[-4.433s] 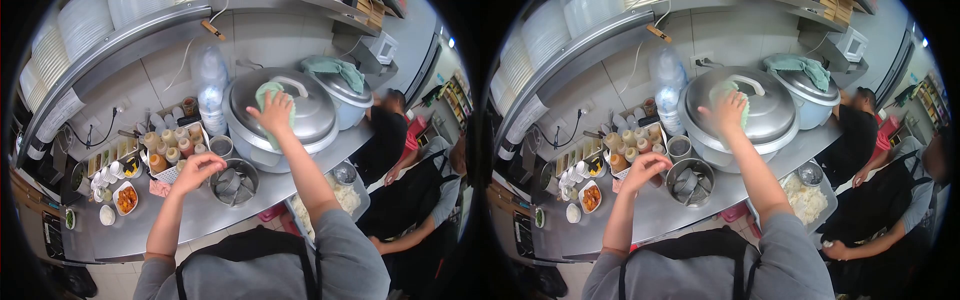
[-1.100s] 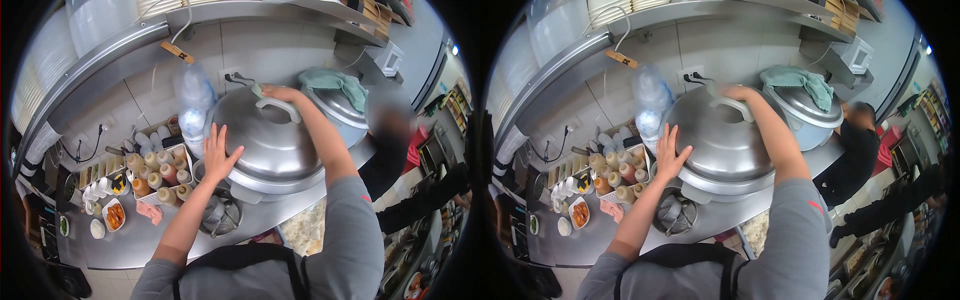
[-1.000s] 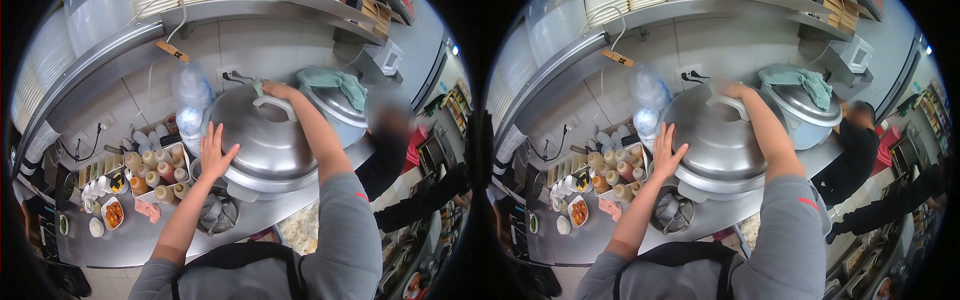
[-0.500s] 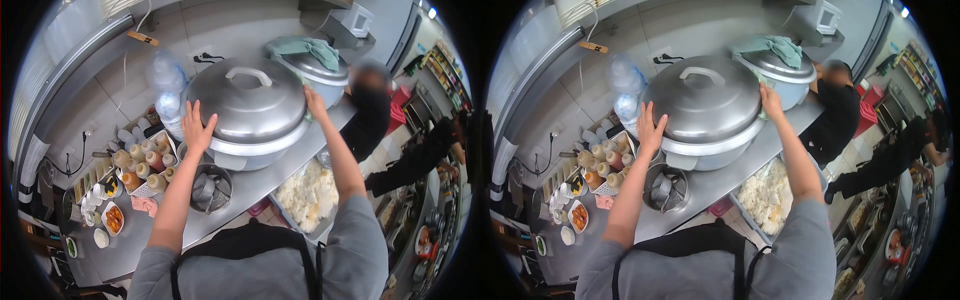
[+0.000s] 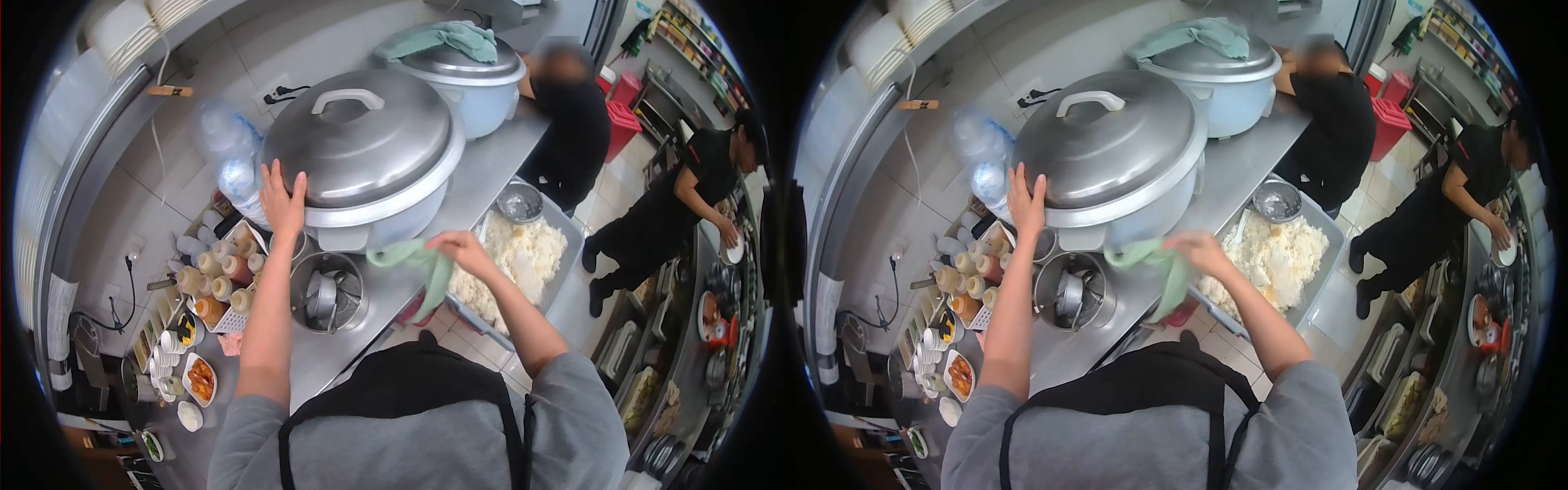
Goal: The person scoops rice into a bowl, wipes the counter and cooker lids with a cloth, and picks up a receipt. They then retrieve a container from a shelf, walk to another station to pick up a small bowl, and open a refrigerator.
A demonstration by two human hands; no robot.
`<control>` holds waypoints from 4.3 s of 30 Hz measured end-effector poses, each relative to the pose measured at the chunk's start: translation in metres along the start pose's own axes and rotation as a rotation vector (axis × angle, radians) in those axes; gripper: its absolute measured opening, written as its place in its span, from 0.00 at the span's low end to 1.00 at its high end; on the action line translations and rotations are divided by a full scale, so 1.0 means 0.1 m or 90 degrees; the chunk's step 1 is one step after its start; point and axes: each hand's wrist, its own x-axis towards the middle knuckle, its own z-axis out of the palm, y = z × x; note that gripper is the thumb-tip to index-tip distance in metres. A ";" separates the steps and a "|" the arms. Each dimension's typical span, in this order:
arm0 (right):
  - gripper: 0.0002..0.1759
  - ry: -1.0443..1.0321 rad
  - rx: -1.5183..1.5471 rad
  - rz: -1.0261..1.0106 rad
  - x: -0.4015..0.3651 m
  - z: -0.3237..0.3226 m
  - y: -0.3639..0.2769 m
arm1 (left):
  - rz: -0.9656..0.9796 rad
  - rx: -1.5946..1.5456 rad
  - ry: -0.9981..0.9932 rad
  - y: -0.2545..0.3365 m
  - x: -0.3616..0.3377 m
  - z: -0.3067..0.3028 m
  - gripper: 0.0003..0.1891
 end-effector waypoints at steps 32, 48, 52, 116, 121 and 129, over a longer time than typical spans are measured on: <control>0.27 0.356 -0.826 0.024 2.05 -2.49 2.23 | -0.022 -0.116 -0.053 0.11 0.04 0.05 0.32; 0.28 0.268 -0.618 -0.102 1.69 -1.41 2.12 | 0.004 -0.017 -0.025 0.00 -0.01 -0.04 0.28; 0.26 0.213 -0.756 -0.034 1.07 -0.77 1.83 | -0.030 0.046 -0.001 0.30 -0.16 -0.34 0.25; 0.43 -0.284 -0.715 -0.290 0.62 4.38 0.91 | -0.930 -0.591 0.563 -0.15 -5.56 -3.56 0.18; 0.44 -0.424 -0.628 -0.410 0.32 5.54 0.71 | -0.897 -0.574 0.622 0.01 -5.75 -3.73 0.18; 0.45 -0.684 -0.607 -0.659 0.12 5.65 0.68 | -0.872 -0.545 0.559 0.01 -5.68 -3.71 0.20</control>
